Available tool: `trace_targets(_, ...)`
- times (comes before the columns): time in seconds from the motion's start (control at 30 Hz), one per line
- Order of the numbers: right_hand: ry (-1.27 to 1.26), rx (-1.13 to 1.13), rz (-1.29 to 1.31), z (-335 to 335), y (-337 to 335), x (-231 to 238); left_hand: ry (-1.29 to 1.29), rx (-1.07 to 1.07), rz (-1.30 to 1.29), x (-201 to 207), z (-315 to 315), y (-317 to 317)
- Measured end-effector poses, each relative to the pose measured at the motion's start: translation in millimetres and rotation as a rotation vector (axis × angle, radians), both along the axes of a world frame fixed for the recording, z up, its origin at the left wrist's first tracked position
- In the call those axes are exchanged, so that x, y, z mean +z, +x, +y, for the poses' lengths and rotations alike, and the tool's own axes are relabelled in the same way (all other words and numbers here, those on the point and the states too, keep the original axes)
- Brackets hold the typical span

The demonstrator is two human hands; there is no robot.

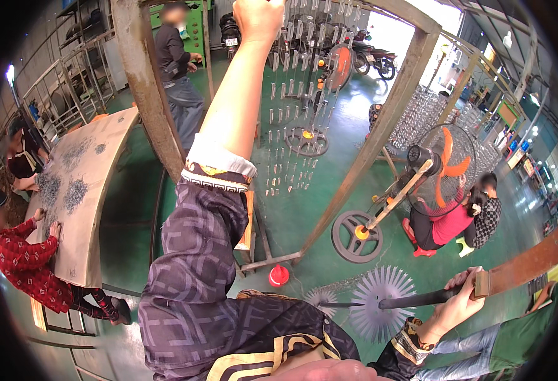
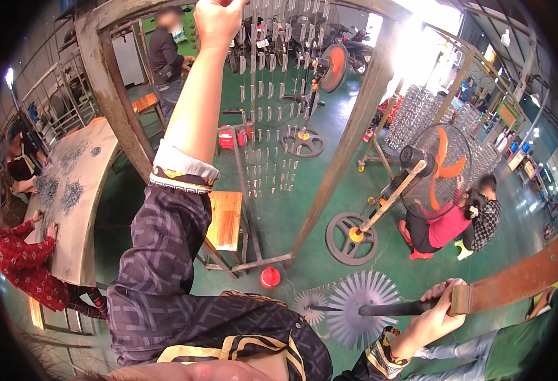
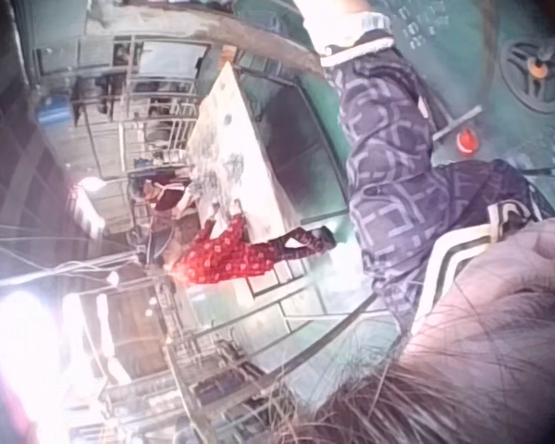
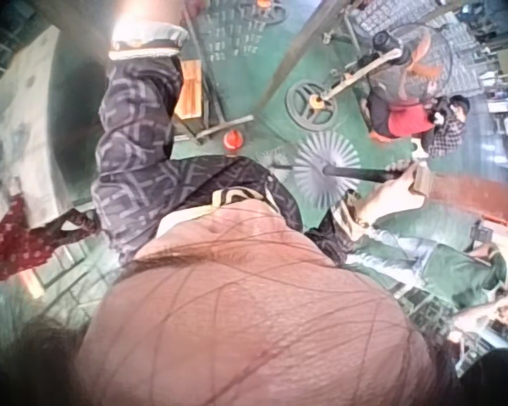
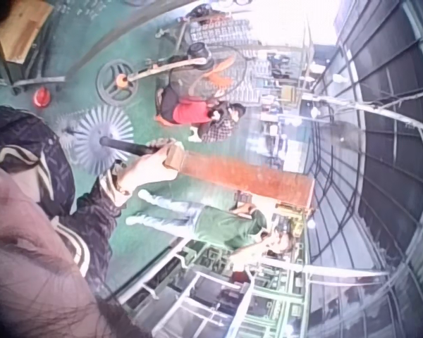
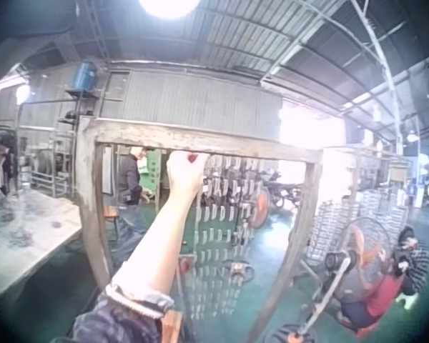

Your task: The person picks up a long rod with a white spiky wheel attached and walks to a work area. They then repeatedly attach small silver chains to the spokes of the wheel by hand.

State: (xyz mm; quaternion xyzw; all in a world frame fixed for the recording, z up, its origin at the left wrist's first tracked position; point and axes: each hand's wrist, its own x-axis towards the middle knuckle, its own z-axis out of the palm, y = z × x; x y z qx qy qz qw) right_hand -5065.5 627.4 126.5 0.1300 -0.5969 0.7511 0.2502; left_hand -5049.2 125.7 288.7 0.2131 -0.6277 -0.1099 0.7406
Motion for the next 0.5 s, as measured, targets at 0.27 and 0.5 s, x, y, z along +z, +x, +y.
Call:
trace_targets(0.27, 0.025, -0.011, -0.008, 4, -5, -5, -0.157, -0.121, 0.041, 9, -13, 10)
trace_targets(0.5, 0.022, -0.022, 0.01, 8, -11, -10, -0.097, -0.491, 0.045, -8, 30, 29)
